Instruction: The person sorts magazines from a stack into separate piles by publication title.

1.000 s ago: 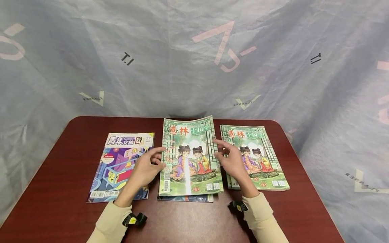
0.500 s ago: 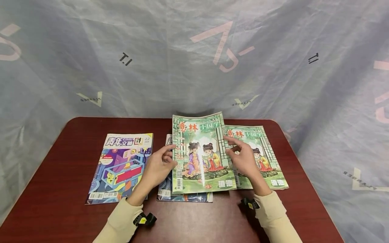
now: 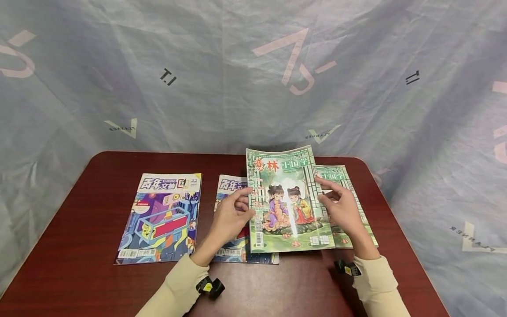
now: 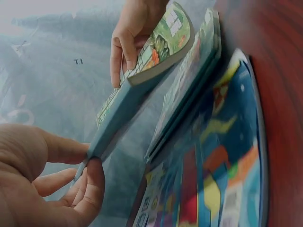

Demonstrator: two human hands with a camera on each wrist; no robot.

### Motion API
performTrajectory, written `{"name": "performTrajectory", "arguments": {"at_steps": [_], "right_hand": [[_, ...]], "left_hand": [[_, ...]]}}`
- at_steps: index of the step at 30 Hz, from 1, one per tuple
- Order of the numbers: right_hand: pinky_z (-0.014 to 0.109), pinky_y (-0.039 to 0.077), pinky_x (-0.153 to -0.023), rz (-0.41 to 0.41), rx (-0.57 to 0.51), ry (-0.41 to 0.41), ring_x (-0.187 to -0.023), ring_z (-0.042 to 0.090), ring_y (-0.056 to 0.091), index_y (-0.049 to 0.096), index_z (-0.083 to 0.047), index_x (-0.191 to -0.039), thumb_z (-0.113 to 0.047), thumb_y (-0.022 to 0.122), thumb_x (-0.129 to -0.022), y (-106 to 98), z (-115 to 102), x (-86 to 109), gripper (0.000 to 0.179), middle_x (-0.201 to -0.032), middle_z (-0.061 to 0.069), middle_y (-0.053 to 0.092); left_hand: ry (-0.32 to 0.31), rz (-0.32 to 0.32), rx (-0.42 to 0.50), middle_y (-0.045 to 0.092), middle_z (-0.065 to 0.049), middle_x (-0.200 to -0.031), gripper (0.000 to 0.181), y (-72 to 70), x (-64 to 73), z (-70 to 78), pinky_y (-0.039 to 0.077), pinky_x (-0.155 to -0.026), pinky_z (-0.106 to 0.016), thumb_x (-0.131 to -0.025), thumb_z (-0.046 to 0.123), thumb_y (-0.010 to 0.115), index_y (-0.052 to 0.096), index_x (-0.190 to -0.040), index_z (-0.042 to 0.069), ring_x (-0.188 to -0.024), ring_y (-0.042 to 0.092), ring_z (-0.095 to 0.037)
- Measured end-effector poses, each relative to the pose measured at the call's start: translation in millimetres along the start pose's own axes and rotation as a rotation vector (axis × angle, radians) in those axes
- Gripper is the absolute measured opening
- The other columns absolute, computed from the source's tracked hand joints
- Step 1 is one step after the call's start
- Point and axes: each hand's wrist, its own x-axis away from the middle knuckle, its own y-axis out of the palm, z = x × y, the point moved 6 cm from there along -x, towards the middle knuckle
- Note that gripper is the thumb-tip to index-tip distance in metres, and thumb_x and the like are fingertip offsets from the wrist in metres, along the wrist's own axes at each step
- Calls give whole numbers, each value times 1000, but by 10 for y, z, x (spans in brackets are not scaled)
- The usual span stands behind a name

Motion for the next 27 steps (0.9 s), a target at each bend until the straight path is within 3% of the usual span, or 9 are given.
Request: {"name": "performTrajectory", "arguments": {"at_steps": [6, 9, 14, 19, 24, 27], "right_hand": [[33, 43, -45, 19, 3, -11, -69, 16, 55, 66, -7, -154, 0, 68, -109, -198, 40, 32, 46, -140, 25, 63], [33, 43, -45, 35, 2, -7, -74, 15, 59, 66, -7, -154, 0, 68, -108, -289, 62, 41, 46, -140, 25, 63], [31, 44, -48, 62, 30, -1, -90, 10, 66, 66, -7, -155, 0, 69, -108, -419, 125, 67, 47, -140, 25, 64], [33, 43, -44, 70, 32, 22, -78, 10, 62, 65, -7, -155, -2, 69, -109, -505, 218, 86, 47, -139, 23, 64], [30, 47, -57, 86, 62, 15, -77, 12, 63, 66, -4, -154, -1, 70, -108, -617, 309, 130, 46, -137, 23, 65], [26, 50, -64, 86, 84, 9, -85, 7, 65, 65, -3, -154, 0, 69, -108, -712, 373, 174, 46, -134, 16, 65]], "left_hand": [[2, -7, 43, 67, -17, -121, 58, 168, -44, 66, 57, -85, -35, -97, -5, 75, 65, -153, 4, -91, 61, -18], [5, -6, 66, 66, -17, -121, 58, 263, -69, 98, 56, -85, -34, -97, -5, 75, 65, -154, 5, -91, 60, -18], [39, 10, 29, 68, -15, -121, 56, 407, -98, 121, 59, -84, -36, -98, -1, 75, 66, -153, 8, -95, 65, -18], [49, 9, 51, 66, -17, -120, 56, 551, -111, 116, 59, -80, -33, -99, -3, 73, 65, -153, 5, -95, 64, -19], [34, 21, 35, 66, -13, -118, 56, 707, -121, 110, 59, -77, -30, -98, -3, 74, 66, -153, 6, -92, 63, -16], [26, 15, 33, 67, -12, -117, 56, 820, -127, 106, 59, -78, -30, -96, -1, 76, 68, -151, 7, -92, 65, -15]]}}
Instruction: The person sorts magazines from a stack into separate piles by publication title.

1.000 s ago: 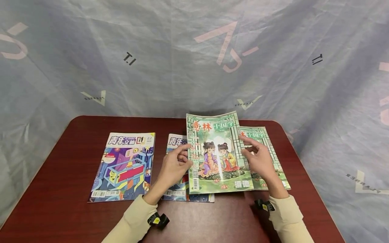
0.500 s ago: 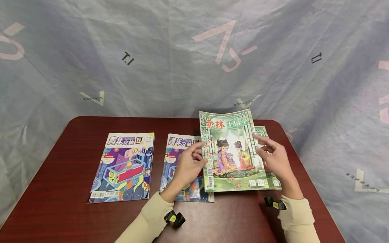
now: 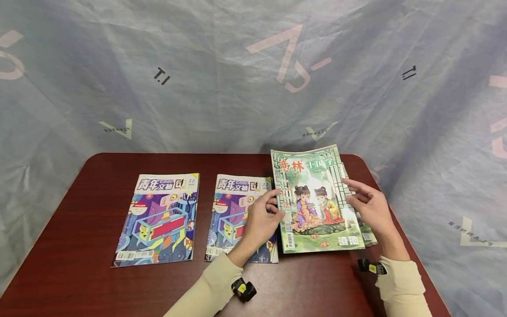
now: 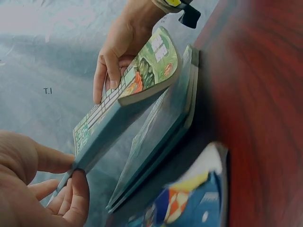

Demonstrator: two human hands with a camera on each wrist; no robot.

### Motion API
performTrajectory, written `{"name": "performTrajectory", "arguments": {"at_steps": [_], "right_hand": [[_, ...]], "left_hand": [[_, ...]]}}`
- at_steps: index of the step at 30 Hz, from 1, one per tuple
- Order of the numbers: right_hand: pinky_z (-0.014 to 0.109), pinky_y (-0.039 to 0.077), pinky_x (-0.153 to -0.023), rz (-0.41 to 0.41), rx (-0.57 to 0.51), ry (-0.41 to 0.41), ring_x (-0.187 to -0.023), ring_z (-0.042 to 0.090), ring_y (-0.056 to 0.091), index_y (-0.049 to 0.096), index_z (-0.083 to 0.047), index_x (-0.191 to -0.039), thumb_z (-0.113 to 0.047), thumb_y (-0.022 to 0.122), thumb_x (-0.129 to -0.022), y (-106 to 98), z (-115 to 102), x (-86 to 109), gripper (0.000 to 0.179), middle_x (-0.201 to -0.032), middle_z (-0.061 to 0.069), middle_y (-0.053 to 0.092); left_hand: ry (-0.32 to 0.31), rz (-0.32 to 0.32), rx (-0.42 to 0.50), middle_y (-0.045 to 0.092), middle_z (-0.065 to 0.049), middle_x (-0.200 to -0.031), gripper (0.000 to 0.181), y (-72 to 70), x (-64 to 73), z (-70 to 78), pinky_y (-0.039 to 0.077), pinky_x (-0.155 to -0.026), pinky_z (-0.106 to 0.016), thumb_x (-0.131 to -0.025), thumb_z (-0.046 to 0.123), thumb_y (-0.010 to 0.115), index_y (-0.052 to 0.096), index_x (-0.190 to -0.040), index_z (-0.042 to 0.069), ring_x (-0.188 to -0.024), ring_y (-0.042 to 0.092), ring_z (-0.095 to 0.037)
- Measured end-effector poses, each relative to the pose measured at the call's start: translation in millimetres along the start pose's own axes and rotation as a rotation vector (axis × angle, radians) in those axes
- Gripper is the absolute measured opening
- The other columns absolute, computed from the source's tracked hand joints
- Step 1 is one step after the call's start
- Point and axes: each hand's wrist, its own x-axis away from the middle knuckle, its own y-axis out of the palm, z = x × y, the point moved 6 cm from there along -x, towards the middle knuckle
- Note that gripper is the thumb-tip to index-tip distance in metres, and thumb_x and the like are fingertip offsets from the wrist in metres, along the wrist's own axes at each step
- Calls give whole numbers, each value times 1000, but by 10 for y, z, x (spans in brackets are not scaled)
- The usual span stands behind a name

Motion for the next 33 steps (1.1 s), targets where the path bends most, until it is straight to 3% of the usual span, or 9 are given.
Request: {"name": "performTrajectory", "arguments": {"at_steps": [4, 8, 13, 20, 27, 33], "right_hand": [[19, 55, -72, 0, 21, -10, -97, -1, 67, 65, -2, -154, -1, 70, -108, -99, 83, -1, 46, -124, 1, 67], [20, 58, -73, 8, 17, 13, -95, -1, 70, 65, -3, -154, -5, 72, -108, -206, 173, 5, 46, -116, -8, 68], [18, 58, -76, 23, 6, 34, -97, -1, 69, 65, -4, -155, -6, 70, -109, -299, 257, 1, 46, -117, -10, 67], [13, 55, -80, 50, -26, 60, -104, -3, 65, 65, -5, -155, -3, 67, -110, -407, 380, -49, 45, -119, -12, 64], [15, 56, -74, 75, -96, 101, -95, -1, 68, 66, -6, -155, -1, 66, -110, -449, 520, -65, 45, -115, -11, 67], [17, 57, -71, 91, -72, 135, -91, 0, 68, 65, -8, -156, -6, 65, -112, -442, 614, -36, 44, -118, -8, 64]], "left_hand": [[-7, -32, 29, 69, -13, -120, 57, 115, 3, -18, 60, -80, -31, -96, 2, 77, 67, -151, 8, -95, 68, -17], [-15, -69, 58, 70, -16, -127, 57, 220, 20, -22, 61, -83, -34, -97, 7, 78, 65, -152, 9, -102, 71, -24], [-44, -116, 122, 68, -21, -140, 59, 310, 38, -37, 62, -92, -42, -101, 12, 80, 60, -156, 8, -117, 71, -34], [-77, -171, 282, 62, -25, -152, 64, 465, 30, -86, 59, -103, -53, -103, 10, 78, 51, -162, 7, -132, 65, -41], [-104, -241, 371, 56, -26, -160, 69, 572, 20, -153, 58, -107, -50, -107, 12, 75, 44, -168, 9, -140, 62, -43], [-135, -283, 456, 53, -27, -163, 70, 598, -25, -186, 55, -114, -48, -109, 10, 71, 38, -170, 6, -145, 59, -44]]}}
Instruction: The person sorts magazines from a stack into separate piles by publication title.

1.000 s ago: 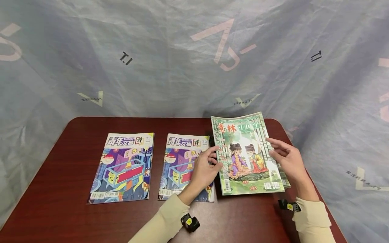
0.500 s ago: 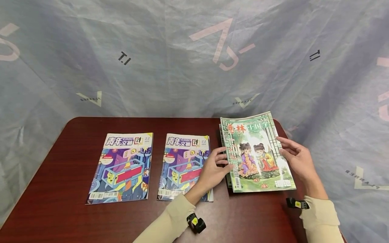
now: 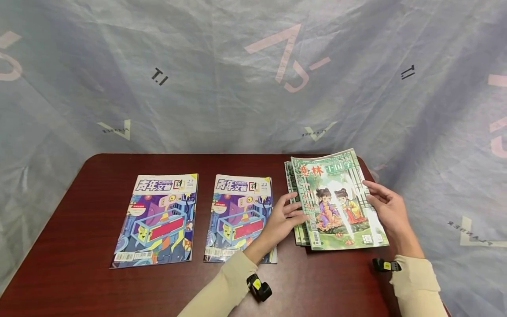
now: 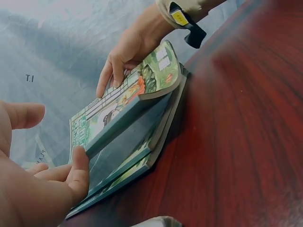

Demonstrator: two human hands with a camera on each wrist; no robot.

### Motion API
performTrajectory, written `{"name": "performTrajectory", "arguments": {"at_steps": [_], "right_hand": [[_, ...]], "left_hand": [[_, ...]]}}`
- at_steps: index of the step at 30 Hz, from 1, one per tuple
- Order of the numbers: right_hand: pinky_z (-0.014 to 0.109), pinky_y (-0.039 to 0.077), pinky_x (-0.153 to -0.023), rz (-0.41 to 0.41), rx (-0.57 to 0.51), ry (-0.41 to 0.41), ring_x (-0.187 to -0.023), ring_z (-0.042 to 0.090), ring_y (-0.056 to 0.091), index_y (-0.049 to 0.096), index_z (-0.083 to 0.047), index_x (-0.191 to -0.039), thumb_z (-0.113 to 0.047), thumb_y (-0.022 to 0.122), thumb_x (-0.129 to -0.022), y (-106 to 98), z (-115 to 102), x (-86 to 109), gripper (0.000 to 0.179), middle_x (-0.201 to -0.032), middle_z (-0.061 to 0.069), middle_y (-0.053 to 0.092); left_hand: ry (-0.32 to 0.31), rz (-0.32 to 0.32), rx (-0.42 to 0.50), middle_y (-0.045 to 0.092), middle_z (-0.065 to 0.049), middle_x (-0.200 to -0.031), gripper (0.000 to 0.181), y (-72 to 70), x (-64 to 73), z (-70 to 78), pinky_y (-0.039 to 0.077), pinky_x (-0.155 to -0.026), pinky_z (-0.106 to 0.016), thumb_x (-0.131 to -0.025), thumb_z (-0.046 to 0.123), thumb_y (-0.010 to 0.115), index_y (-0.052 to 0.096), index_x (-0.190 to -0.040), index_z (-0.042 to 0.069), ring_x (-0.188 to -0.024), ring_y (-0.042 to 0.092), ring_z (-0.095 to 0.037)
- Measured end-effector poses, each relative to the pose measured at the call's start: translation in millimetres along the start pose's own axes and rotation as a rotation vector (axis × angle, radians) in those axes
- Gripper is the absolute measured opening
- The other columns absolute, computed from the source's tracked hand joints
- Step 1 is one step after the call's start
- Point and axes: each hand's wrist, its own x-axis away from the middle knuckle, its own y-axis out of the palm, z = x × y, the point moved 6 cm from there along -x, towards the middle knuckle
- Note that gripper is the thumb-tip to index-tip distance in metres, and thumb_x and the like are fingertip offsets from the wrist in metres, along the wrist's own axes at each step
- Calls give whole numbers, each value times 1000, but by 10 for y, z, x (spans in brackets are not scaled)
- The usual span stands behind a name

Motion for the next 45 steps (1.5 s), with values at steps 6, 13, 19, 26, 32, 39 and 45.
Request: {"name": "performTrajectory", "arguments": {"at_steps": [6, 13, 19, 26, 32, 39, 45], "right_hand": [[14, 55, -74, 25, 12, 13, -95, -1, 65, 67, -9, -155, -7, 65, -112, 26, 77, -21, 43, -120, -7, 64], [11, 51, -78, 83, 50, 37, -98, -2, 60, 69, -5, -151, -4, 65, -111, 39, 125, -48, 41, -116, -10, 64], [10, 50, -78, 117, 50, 40, -95, -5, 61, 69, 1, -148, 0, 66, -109, 48, 168, -55, 40, -108, -17, 65], [10, 50, -78, 81, 88, 25, -95, -8, 61, 65, 6, -149, 0, 65, -110, 80, 222, -71, 40, -108, -19, 67], [10, 51, -79, 47, 102, 11, -96, -10, 62, 63, 9, -150, 2, 65, -109, 93, 257, -69, 42, -112, -11, 71], [15, 51, -75, -27, 161, 59, -96, -11, 60, 55, 6, -158, -8, 61, -114, 131, 263, -32, 47, -138, 31, 67], [12, 48, -78, -76, 169, 71, -100, -16, 56, 51, 9, -160, -14, 59, -116, 153, 285, -18, 51, -147, 40, 60]], "left_hand": [[-7, -17, 22, 50, -28, -165, 70, -5, -38, -19, 53, -116, -47, -110, 10, 69, 35, -171, 4, -147, 57, -45], [-15, -20, 27, 44, -27, -169, 72, -5, -39, -55, 53, -115, -48, -110, 12, 69, 33, -172, 4, -149, 54, -45], [-24, -16, 57, 40, -26, -171, 71, -8, -47, -64, 58, -108, -45, -109, 11, 69, 34, -171, 3, -151, 52, -46], [-52, -6, 72, 43, -26, -169, 68, -29, -49, -89, 61, -105, -43, -108, 9, 70, 39, -168, 0, -150, 54, -45], [-61, -19, 91, 44, -26, -169, 64, -25, -55, -106, 61, -103, -39, -107, 7, 71, 44, -165, -3, -151, 52, -46], [-66, -16, 94, 44, -27, -168, 63, -24, -56, -99, 61, -104, -40, -107, 6, 71, 45, -163, -4, -151, 51, -47], [-66, -17, 41, 45, -25, -169, 64, -35, -30, -83, 58, -110, -42, -107, 10, 72, 46, -164, -2, -153, 50, -46]]}}
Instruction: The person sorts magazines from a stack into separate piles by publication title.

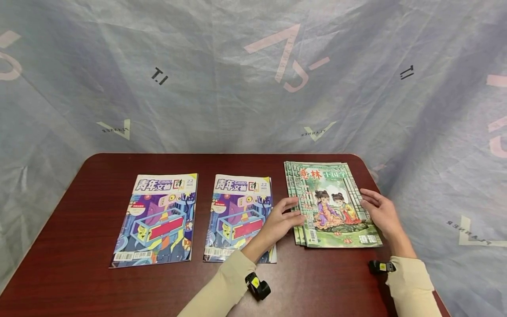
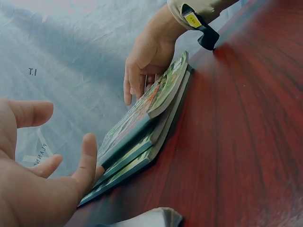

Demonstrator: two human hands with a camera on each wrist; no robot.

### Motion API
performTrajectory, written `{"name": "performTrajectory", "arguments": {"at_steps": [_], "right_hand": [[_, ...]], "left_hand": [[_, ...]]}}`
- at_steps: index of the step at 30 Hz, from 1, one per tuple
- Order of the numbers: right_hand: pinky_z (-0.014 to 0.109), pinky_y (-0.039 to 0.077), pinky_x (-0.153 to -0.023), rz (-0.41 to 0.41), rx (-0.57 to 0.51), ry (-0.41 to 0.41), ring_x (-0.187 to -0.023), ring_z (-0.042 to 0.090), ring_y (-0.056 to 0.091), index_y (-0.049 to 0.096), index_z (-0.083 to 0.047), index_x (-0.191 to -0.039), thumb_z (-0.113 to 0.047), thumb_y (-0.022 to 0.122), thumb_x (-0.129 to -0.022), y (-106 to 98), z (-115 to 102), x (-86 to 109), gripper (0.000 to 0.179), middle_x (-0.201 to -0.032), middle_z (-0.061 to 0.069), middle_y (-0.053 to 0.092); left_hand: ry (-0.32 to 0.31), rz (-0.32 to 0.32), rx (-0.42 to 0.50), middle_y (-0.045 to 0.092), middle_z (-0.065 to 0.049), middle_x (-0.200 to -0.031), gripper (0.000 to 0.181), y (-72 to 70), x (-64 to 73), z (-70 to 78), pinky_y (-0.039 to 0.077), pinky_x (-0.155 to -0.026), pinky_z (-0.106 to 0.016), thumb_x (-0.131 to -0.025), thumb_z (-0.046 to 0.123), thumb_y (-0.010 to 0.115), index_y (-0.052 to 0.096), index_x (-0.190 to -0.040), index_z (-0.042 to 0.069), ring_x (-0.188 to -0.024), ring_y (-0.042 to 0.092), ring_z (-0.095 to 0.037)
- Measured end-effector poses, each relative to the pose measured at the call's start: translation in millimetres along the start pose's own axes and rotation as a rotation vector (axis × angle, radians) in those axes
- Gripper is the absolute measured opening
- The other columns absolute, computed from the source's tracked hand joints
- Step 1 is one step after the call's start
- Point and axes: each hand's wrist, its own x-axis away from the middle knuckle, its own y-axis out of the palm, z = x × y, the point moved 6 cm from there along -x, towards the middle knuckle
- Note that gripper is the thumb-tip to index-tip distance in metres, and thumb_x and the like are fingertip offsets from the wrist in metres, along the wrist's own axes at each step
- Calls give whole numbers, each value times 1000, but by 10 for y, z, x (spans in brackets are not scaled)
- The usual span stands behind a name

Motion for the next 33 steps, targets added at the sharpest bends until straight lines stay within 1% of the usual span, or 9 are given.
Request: {"name": "performTrajectory", "arguments": {"at_steps": [5, 10, 13, 15, 18, 21, 24, 28, 33], "right_hand": [[7, 46, -81, -44, 31, -1, -102, -18, 53, 46, 11, -162, -17, 59, -116, 24, -19, 18, 55, -149, 42, 56], [14, 48, -77, -77, 66, -4, -99, -17, 50, 41, 11, -165, -16, 59, -116, 46, -53, 35, 58, -149, 42, 55], [18, 50, -75, -91, 93, -10, -108, 0, 58, 39, 11, -166, -17, 57, -117, 55, -79, 48, 59, -150, 42, 54], [17, 49, -76, -98, 112, -15, -116, 20, 64, 38, 11, -166, -16, 57, -117, 57, -94, 55, 59, -151, 43, 53], [13, 47, -77, -102, 143, -23, -127, 48, 62, 37, 13, -166, -17, 56, -117, 59, -110, 58, 59, -151, 43, 52], [15, 47, -77, -91, 172, -32, -128, 55, 61, 37, 12, -166, -16, 57, -117, 49, -121, 61, 60, -148, 43, 54], [23, 50, -77, -48, 226, -52, -124, 54, 64, 40, 11, -165, -16, 60, -115, 26, -153, 64, 59, -144, 42, 58], [45, 55, -84, 23, 287, -74, -120, 53, 66, 46, 10, -161, -15, 62, -113, 4, -233, 80, 57, -140, 41, 62], [68, 51, -93, 75, 291, -79, -121, 55, 63, 48, 10, -160, -14, 62, -113, 28, -353, 125, 55, -138, 41, 61]], "left_hand": [[14, -5, -16, 44, -24, -169, 63, 1, 11, 24, 53, -116, -47, -108, 11, 71, 45, -164, -2, -154, 48, -46], [23, -6, -17, 44, -25, -169, 62, -17, 18, 35, 55, -114, -45, -108, 10, 70, 45, -164, -2, -153, 50, -46], [27, -6, -21, 45, -26, -168, 62, -27, 23, 39, 56, -112, -43, -108, 10, 70, 45, -164, -2, -152, 51, -46], [33, -7, -22, 45, -27, -167, 61, -31, 24, 42, 57, -112, -43, -108, 9, 70, 46, -164, -3, -152, 52, -46], [45, -8, -34, 46, -27, -166, 60, -39, 27, 53, 56, -112, -43, -109, 9, 69, 46, -163, -3, -150, 53, -47], [54, -13, -51, 47, -27, -165, 60, -43, 36, 68, 56, -112, -44, -109, 9, 70, 47, -162, -3, -149, 54, -46], [65, -17, -64, 47, -28, -165, 59, -53, 47, 89, 57, -111, -43, -109, 9, 69, 47, -162, -2, -148, 55, -46], [91, -19, -76, 48, -29, -164, 57, -89, 57, 123, 58, -110, -42, -109, 6, 68, 47, -161, -4, -146, 56, -48], [96, -5, -113, 49, -29, -163, 58, -183, 75, 148, 58, -108, -43, -109, 7, 68, 47, -162, -4, -143, 59, -47]]}}
